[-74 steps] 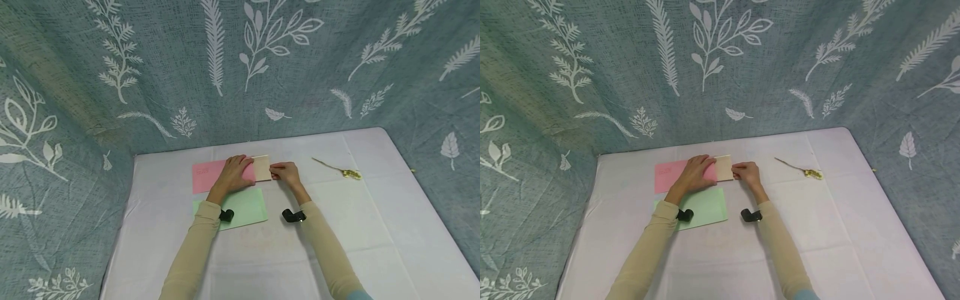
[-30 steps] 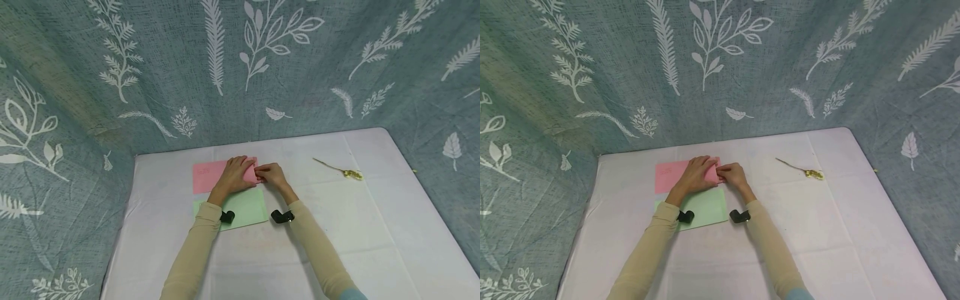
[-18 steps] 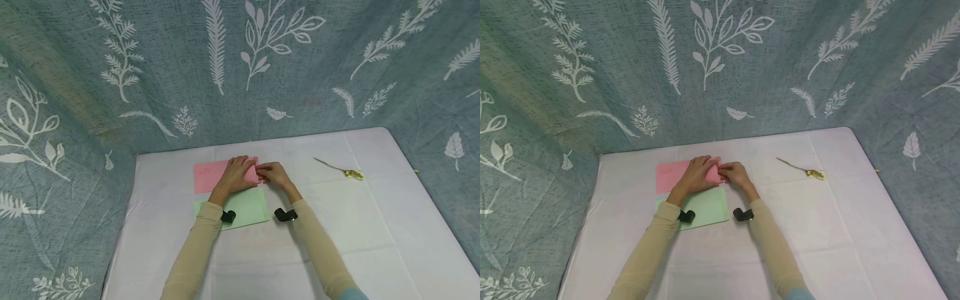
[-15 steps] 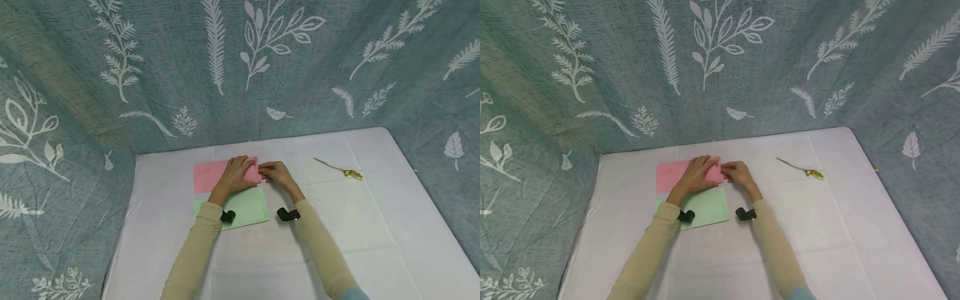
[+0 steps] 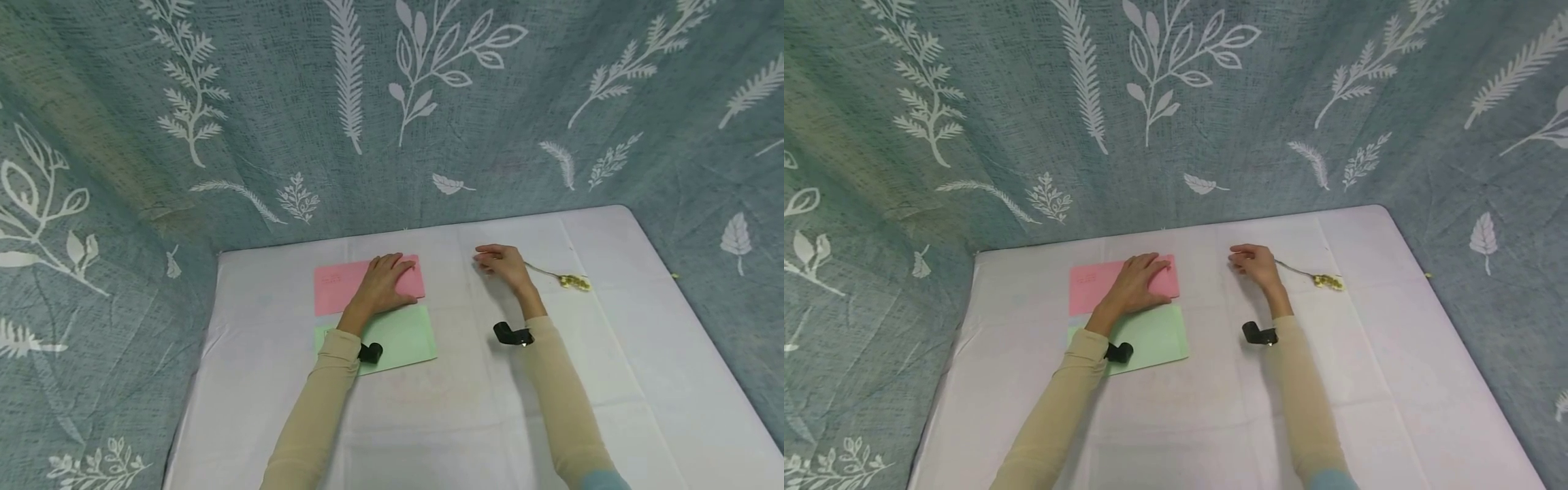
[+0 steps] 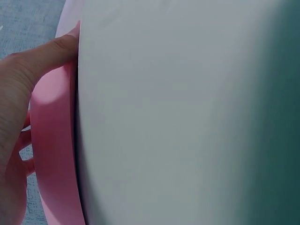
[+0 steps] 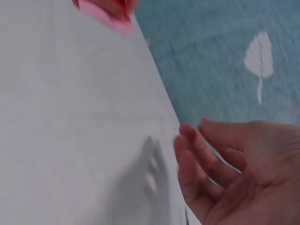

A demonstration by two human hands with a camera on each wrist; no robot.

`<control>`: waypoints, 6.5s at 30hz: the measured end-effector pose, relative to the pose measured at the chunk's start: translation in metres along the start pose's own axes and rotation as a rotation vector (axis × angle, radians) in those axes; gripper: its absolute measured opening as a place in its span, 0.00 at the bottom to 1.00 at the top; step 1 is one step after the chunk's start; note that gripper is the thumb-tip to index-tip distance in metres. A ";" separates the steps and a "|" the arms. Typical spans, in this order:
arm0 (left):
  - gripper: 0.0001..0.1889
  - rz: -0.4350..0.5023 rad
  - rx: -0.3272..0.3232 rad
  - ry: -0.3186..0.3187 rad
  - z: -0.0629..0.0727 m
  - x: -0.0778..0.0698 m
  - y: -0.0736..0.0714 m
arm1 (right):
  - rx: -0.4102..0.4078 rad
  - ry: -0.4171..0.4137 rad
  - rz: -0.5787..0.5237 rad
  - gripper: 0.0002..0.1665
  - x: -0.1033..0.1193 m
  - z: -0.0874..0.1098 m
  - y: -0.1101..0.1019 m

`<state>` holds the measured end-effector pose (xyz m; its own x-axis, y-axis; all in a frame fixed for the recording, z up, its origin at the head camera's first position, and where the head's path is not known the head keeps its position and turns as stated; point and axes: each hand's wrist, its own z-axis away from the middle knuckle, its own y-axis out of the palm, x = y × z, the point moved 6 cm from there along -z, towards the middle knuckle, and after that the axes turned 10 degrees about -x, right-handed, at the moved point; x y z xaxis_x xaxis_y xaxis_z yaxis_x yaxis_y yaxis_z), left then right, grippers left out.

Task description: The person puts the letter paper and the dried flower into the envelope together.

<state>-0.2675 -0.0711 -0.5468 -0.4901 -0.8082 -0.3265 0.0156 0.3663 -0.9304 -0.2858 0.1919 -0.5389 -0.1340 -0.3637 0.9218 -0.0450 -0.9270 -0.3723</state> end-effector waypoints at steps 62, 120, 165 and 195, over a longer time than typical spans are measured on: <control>0.42 0.034 -0.009 -0.008 0.004 -0.001 -0.002 | -0.293 0.236 -0.001 0.32 -0.080 0.044 -0.144; 0.42 0.026 -0.030 0.007 0.005 -0.001 -0.001 | 0.041 0.192 -0.196 0.26 -0.036 0.007 0.005; 0.42 0.024 -0.035 0.004 0.004 -0.003 -0.002 | 0.158 0.107 -0.221 0.21 0.002 0.004 0.090; 0.45 0.022 -0.019 -0.018 0.006 -0.003 0.000 | 0.135 0.114 -0.356 0.20 0.013 0.017 0.122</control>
<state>-0.2606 -0.0719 -0.5469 -0.4743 -0.8078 -0.3500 0.0100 0.3926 -0.9196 -0.2758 0.0726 -0.5708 -0.2432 -0.0115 0.9699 0.0210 -0.9998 -0.0066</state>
